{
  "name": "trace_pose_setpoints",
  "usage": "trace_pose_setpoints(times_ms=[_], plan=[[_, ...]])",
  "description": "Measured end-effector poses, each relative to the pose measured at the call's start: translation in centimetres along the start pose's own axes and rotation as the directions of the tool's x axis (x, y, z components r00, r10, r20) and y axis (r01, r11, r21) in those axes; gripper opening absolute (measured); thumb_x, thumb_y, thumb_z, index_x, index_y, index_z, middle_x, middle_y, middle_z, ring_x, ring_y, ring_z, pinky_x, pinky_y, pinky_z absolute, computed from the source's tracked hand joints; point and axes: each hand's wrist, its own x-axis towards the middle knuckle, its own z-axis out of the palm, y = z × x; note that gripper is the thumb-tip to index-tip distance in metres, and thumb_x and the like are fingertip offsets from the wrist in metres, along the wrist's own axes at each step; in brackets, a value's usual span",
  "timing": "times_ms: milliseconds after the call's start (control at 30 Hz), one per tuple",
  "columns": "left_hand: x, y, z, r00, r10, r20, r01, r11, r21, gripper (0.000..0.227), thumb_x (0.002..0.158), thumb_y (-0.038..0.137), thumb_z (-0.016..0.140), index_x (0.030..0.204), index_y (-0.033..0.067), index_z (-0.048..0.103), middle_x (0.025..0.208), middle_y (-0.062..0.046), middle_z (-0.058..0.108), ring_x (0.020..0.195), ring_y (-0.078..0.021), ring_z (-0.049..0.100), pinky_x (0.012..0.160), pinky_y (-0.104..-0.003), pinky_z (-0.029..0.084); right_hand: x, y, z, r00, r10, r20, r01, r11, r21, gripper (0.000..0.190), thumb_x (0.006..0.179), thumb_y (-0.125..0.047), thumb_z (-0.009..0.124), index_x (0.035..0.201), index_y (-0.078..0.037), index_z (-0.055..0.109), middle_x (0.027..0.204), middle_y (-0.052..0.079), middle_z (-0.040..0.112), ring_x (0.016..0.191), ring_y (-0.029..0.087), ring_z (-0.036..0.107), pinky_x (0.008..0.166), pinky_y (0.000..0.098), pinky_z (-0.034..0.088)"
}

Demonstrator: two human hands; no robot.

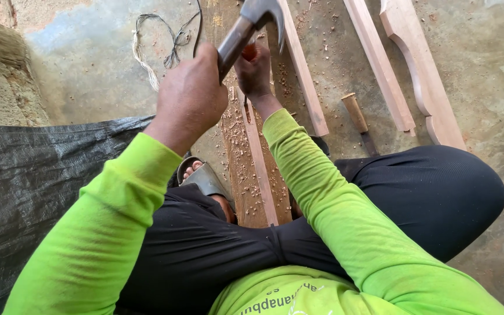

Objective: The recorder is carving a wooden beam using a hammer and a chisel.

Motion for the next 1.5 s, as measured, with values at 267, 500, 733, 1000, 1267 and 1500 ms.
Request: trace_pose_setpoints(times_ms=[267, 500, 733, 1000, 1267, 1500], plan=[[1.3, -1.6, 0.7, 0.999, 0.015, 0.041, -0.017, 0.999, 0.035, 0.022, 0.087, 0.008, 0.064, 0.108, 0.0011, 0.06, 0.093, -0.024, 0.071, 0.085, -0.0424, 0.072, 0.078, -0.054, 0.057, 0.3, -0.7, 0.0, 1.0, -0.02, 0.004, 0.02, 0.988, -0.155, 0.027, 0.098, -0.026, 0.067, 0.079, -0.008, 0.06, 0.072, -0.001, 0.06, 0.063, 0.009, 0.055, 0.057, 0.0293, 0.046], [3.2, -3.0, 3.6, 0.992, -0.071, 0.1, 0.068, 0.997, 0.03, 0.025, 0.086, 0.009, 0.064, 0.109, -0.0005, 0.063, 0.095, -0.027, 0.071, 0.091, -0.0449, 0.071, 0.082, -0.053, 0.056, 0.8, 2.7, -0.2, 0.994, 0.1, 0.032, -0.103, 0.99, 0.095, 0.021, 0.098, -0.013, 0.07, 0.081, -0.01, 0.058, 0.077, -0.004, 0.059, 0.069, 0.006, 0.053, 0.059, 0.0284, 0.042], [1.5, -3.6, 0.6, 0.992, -0.043, 0.121, 0.034, 0.997, 0.072, 0.028, 0.083, 0.008, 0.064, 0.11, 0.0007, 0.063, 0.095, -0.023, 0.072, 0.09, -0.0424, 0.071, 0.082, -0.053, 0.056, 1.9, -0.4, 0.0, 0.812, 0.549, 0.196, -0.576, 0.809, 0.119, 0.027, 0.093, -0.014, 0.068, 0.068, -0.012, 0.058, 0.056, -0.004, 0.05, 0.043, 0.008, 0.045, 0.04, 0.0284, 0.037], [-1.1, -3.8, -2.0, 1.0, 0.015, 0.012, -0.015, 1.0, -0.008, 0.023, 0.084, 0.009, 0.064, 0.107, 0.0032, 0.06, 0.093, -0.022, 0.07, 0.088, -0.0449, 0.069, 0.079, -0.057, 0.054, 2.2, -1.6, 0.6, 0.96, 0.166, 0.227, -0.138, 0.981, -0.134, 0.03, 0.096, -0.011, 0.07, 0.067, -0.01, 0.061, 0.06, -0.003, 0.06, 0.05, 0.005, 0.055, 0.043, 0.0255, 0.042], [-1.6, -5.2, -1.1, 0.998, 0.064, -0.028, -0.065, 0.998, -0.016, 0.028, 0.08, 0.009, 0.067, 0.106, 0.002, 0.061, 0.095, -0.024, 0.07, 0.09, -0.0465, 0.069, 0.079, -0.057, 0.054, 1.1, -0.7, 0.5, 0.947, 0.121, 0.298, -0.046, 0.967, -0.249, 0.023, 0.096, -0.008, 0.07, 0.073, -0.005, 0.068, 0.065, 0.0, 0.067, 0.056, 0.006, 0.058, 0.049, 0.0263, 0.046], [-2.4, -5.7, -1.3, 0.999, 0.035, -0.021, -0.035, 0.999, -0.012, 0.028, 0.081, 0.009, 0.067, 0.108, 0.0019, 0.061, 0.096, -0.025, 0.07, 0.092, -0.0462, 0.069, 0.08, -0.057, 0.055, 0.5, -1.0, 1.5, 0.925, 0.056, 0.375, 0.049, 0.963, -0.265, 0.017, 0.096, -0.004, 0.07, 0.079, -0.004, 0.07, 0.076, 0.005, 0.075, 0.065, 0.009, 0.069, 0.058, 0.027, 0.056]])
